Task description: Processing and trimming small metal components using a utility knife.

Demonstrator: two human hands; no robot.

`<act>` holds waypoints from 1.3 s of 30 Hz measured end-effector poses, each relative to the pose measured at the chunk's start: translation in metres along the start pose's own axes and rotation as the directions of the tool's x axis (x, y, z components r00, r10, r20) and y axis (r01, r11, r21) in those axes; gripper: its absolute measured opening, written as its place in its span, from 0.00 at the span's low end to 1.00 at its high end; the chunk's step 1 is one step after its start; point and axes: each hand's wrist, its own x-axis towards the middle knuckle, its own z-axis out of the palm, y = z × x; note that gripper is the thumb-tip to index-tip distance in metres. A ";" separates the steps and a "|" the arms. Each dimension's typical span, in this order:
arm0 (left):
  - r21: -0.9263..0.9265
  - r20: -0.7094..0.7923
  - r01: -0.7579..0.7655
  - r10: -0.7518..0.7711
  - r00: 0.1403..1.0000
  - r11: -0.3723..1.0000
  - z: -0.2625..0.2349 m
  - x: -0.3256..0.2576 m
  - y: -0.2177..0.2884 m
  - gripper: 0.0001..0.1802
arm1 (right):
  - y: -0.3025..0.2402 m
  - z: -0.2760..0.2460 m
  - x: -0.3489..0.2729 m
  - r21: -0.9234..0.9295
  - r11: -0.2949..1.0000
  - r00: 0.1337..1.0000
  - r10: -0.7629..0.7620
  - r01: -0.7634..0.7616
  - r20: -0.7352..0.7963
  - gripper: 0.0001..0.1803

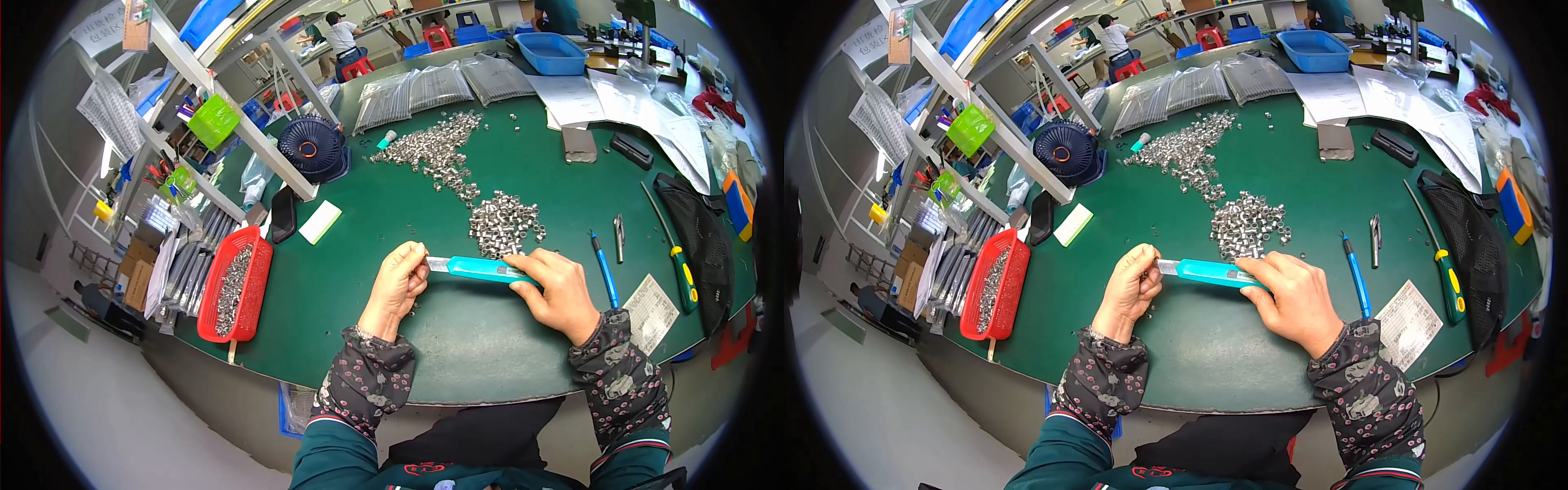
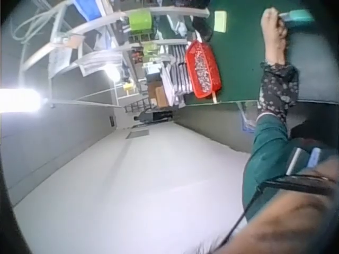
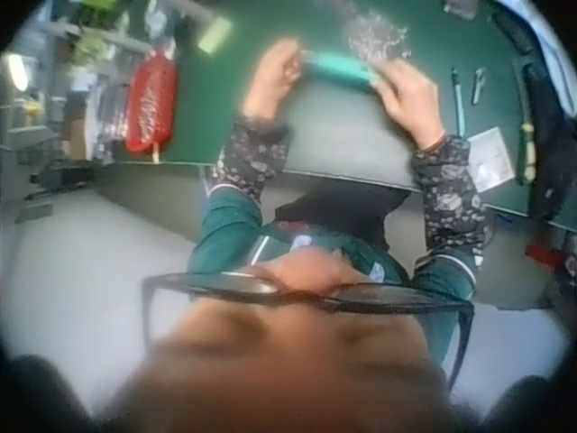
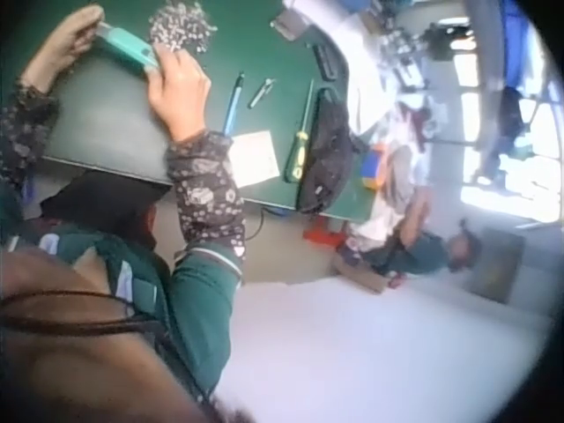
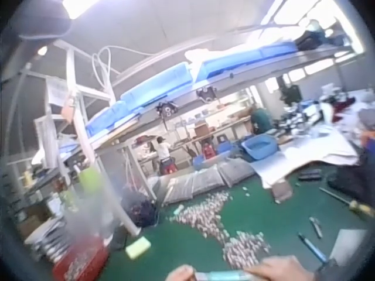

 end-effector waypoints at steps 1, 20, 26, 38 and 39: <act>0.012 -0.002 0.008 -0.008 1.000 1.000 -0.001 0.000 0.001 0.10 | 0.000 0.000 0.000 0.001 1.000 1.000 0.000 0.000 0.001 0.16; 0.070 0.051 0.212 -0.216 0.975 0.975 -0.005 -0.004 0.014 0.13 | -0.001 -0.004 0.001 -0.059 0.994 0.996 -0.090 0.090 0.010 0.19; 0.103 0.105 0.244 -0.254 0.961 0.964 -0.010 -0.003 0.015 0.14 | -0.001 -0.005 0.003 -0.135 0.973 0.981 -0.191 0.187 -0.018 0.20; 0.032 0.159 0.221 -0.223 0.962 0.975 -0.008 -0.005 0.017 0.12 | -0.005 -0.010 0.006 -0.372 0.867 0.928 -0.371 0.331 -0.038 0.20; 0.033 0.158 0.215 -0.217 0.963 0.976 -0.009 -0.005 0.015 0.12 | -0.005 -0.009 0.006 -0.298 0.905 0.941 -0.333 0.303 -0.056 0.19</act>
